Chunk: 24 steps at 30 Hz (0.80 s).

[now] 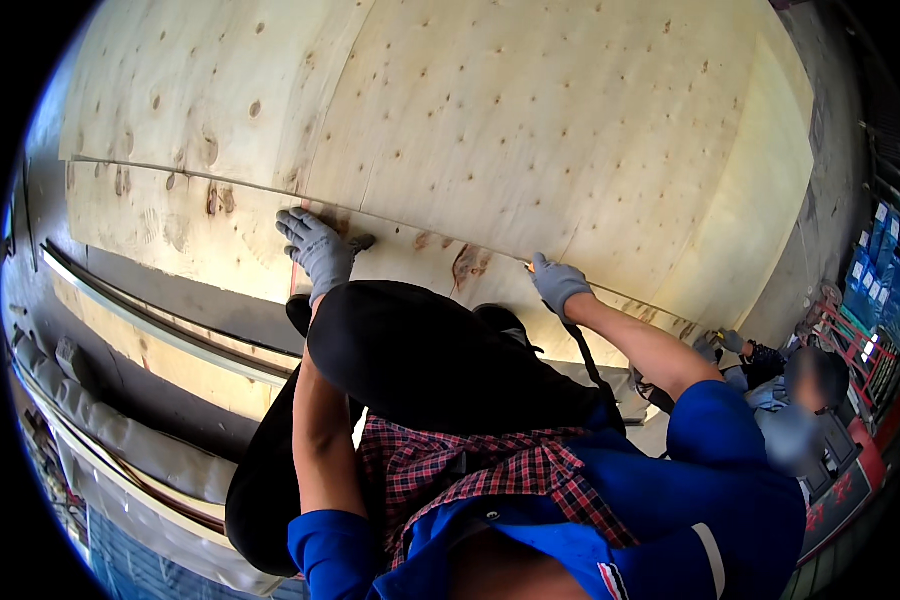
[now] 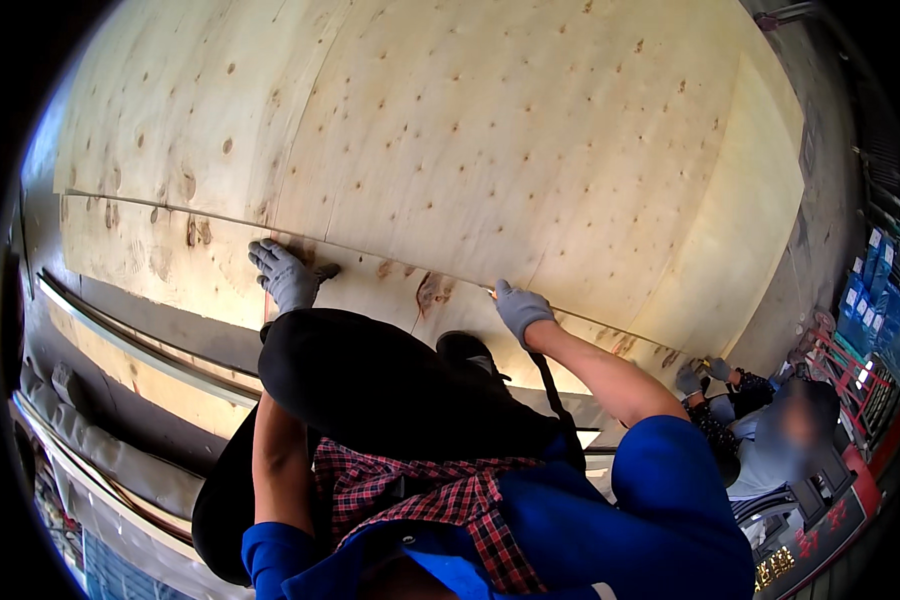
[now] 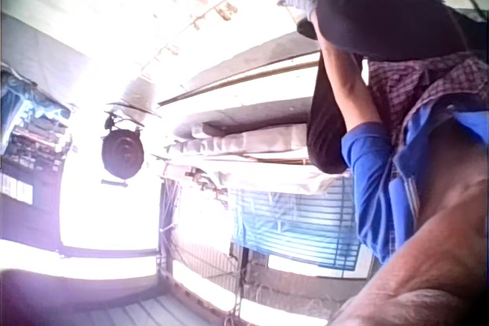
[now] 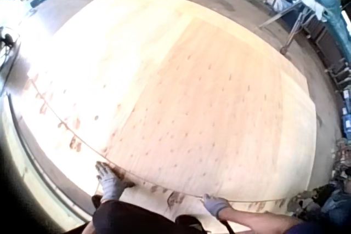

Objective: The person walks through a workshop and uses a utility knife and metal straightedge to score and cut a large plywood sheet on the floor. They repeatedly align the straightedge, score along it, and lift the cut sections to separate them.

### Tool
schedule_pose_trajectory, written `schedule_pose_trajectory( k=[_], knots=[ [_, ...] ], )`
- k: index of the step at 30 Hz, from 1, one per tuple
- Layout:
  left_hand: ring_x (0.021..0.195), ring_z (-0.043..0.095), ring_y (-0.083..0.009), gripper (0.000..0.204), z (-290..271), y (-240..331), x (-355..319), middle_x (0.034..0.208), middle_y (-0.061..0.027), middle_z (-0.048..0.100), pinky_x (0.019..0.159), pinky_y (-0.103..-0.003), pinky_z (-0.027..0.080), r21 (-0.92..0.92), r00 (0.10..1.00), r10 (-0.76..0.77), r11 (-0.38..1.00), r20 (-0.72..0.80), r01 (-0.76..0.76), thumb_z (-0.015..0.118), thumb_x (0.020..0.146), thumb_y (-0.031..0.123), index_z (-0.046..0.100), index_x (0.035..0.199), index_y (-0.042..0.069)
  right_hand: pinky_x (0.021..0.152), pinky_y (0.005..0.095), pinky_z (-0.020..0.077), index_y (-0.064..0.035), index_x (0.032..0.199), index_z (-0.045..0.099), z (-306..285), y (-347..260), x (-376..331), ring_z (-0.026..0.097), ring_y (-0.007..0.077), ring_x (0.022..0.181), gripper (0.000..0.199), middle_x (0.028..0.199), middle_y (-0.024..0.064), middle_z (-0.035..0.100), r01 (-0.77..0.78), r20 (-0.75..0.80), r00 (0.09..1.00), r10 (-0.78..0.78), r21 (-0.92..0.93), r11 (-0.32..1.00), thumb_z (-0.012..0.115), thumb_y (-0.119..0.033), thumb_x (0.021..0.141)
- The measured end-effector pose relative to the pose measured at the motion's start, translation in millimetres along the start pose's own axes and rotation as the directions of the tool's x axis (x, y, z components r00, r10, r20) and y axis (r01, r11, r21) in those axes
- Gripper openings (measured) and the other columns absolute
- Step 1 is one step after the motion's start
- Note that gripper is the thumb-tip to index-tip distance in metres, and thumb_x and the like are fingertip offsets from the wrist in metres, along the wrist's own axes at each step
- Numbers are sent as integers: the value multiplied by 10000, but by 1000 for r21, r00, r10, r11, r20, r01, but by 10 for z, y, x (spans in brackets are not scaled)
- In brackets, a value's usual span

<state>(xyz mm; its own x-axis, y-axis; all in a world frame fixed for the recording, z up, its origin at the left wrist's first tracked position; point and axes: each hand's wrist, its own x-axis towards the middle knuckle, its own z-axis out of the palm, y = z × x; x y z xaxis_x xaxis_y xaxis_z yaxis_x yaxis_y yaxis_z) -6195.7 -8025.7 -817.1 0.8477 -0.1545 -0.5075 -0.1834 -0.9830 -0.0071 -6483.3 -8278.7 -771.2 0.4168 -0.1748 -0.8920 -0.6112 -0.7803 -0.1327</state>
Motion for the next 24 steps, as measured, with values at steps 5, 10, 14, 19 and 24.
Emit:
schedule_pose_trajectory(
  k=[5, 10, 14, 19, 24],
  knots=[
    [1401, -8, -417, 1312, 112, -94, 46, 1490, -300, 12, 1048, -605, 203, -5, 999, 8, 1000, -31, -9, 835, 549, 505, 46, 1419, -80, 712, 491, 483, -47, 1047, 419, 69, 285, -11, 625, 394, 837, 300, 938, 216, 640, -22, -2, 1000, 22, -2, 1000, 371, -327, 951],
    [1397, 17, -425, 1357, -135, 23, -36, 1489, -296, 36, 1046, -604, 208, -18, 1000, 2, 1000, 14, -2, 847, 498, 530, 54, 1418, -75, 721, 483, 481, -48, 1050, 423, 352, 836, -162, 616, 407, 846, 302, 947, 226, 633, -19, -16, 1000, 19, -30, 999, 403, -328, 939],
    [1397, 13, -428, 1374, -23, 90, 40, 1486, -306, 29, 1043, -603, 222, -19, 999, 40, 999, 37, -39, 844, 482, 552, 58, 1418, -76, 727, 481, 480, -48, 1049, 424, 407, 918, -223, 612, 406, 856, 306, 959, 225, 630, -43, -25, 999, 43, 8, 999, 422, -330, 932],
    [1397, 17, -429, 1391, -61, 11, 19, 1487, -307, 26, 1041, -608, 221, 2, 1000, -3, 1000, 11, 3, 840, 465, 567, 60, 1420, -76, 729, 483, 481, -42, 1080, 420, 572, 1373, -350, 616, 402, 851, 324, 977, 230, 628, -18, -82, 997, 11, -86, 996, 422, -331, 933],
    [1395, 45, -428, 1382, 204, -103, 90, 1493, -288, 58, 1050, -607, 201, 19, 993, 14, 1000, -113, -12, 850, 446, 550, 91, 1414, -80, 750, 472, 472, -48, 1083, 435, 69, 1097, -541, 607, 392, 891, 279, 960, 234, 629, -214, 30, 976, 217, -72, 974, 430, -281, 928]
  ],
)
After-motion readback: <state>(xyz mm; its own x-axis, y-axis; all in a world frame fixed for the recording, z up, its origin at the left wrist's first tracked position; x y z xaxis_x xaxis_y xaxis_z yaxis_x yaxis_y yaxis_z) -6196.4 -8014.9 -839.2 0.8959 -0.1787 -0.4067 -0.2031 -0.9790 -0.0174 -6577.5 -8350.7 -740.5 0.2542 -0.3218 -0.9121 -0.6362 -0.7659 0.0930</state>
